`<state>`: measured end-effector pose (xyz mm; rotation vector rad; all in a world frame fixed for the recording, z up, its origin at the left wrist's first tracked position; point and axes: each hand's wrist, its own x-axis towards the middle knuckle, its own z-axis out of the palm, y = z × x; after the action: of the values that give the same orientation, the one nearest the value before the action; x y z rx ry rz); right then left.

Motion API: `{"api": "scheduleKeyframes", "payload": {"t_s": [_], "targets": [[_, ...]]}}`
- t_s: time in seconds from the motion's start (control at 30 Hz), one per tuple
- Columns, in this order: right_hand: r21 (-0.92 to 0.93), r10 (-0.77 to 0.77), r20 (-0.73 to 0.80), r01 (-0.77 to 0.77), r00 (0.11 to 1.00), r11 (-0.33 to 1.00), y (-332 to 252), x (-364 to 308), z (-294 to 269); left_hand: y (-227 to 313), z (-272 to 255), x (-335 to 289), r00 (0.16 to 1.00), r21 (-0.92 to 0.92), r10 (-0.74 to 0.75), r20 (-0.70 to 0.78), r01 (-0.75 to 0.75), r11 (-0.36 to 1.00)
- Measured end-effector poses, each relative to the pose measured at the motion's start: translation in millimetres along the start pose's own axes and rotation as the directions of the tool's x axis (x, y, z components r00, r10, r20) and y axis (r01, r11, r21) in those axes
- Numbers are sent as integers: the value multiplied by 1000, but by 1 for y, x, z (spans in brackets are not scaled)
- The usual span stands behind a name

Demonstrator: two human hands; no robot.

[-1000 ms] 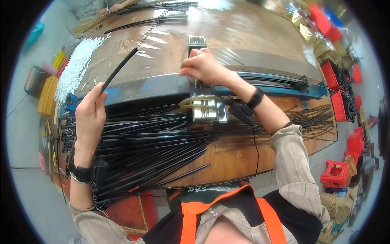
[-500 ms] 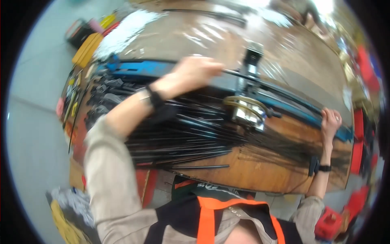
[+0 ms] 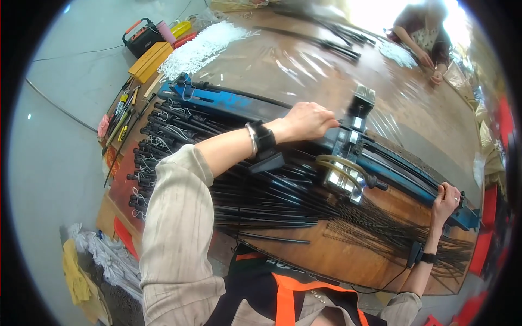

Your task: Using a manual sliding cutter machine to cut bundles of black cables to a specific length.

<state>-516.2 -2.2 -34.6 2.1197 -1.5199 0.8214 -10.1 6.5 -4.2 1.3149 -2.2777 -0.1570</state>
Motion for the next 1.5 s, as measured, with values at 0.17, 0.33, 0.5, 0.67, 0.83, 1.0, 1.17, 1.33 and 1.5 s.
{"api": "scheduleKeyframes", "payload": {"t_s": [0.17,0.33,0.5,0.67,0.83,1.0,1.17,1.33,1.5], "targets": [[-44,-11,-20,10,1000,999,9,-14,-11,0,0,8,992,24,28,123,-31,999],[38,-152,-15,152,988,988,-98,-6,-24,-8,1,-2,998,106,43,54,-48,993],[242,-160,68,140,985,960,-138,-42,-26,1,-1,7,995,130,-11,102,-3,991],[362,-142,75,106,987,926,-149,-44,-24,9,-1,14,987,189,-63,149,34,981],[432,-140,116,77,983,899,-173,-38,-21,7,-2,6,988,203,-86,131,58,977],[608,-101,225,-59,969,792,-190,-31,-4,3,0,3,993,198,-56,102,35,980],[792,-14,204,-157,979,590,-183,-28,22,-4,14,6,987,273,147,-69,-123,954],[596,-189,351,-63,917,800,-175,-41,-5,-15,3,17,927,459,373,-43,-314,831],[540,-394,150,259,907,801,-258,-79,-8,-81,-42,-15,881,693,450,-144,-234,682]]}}
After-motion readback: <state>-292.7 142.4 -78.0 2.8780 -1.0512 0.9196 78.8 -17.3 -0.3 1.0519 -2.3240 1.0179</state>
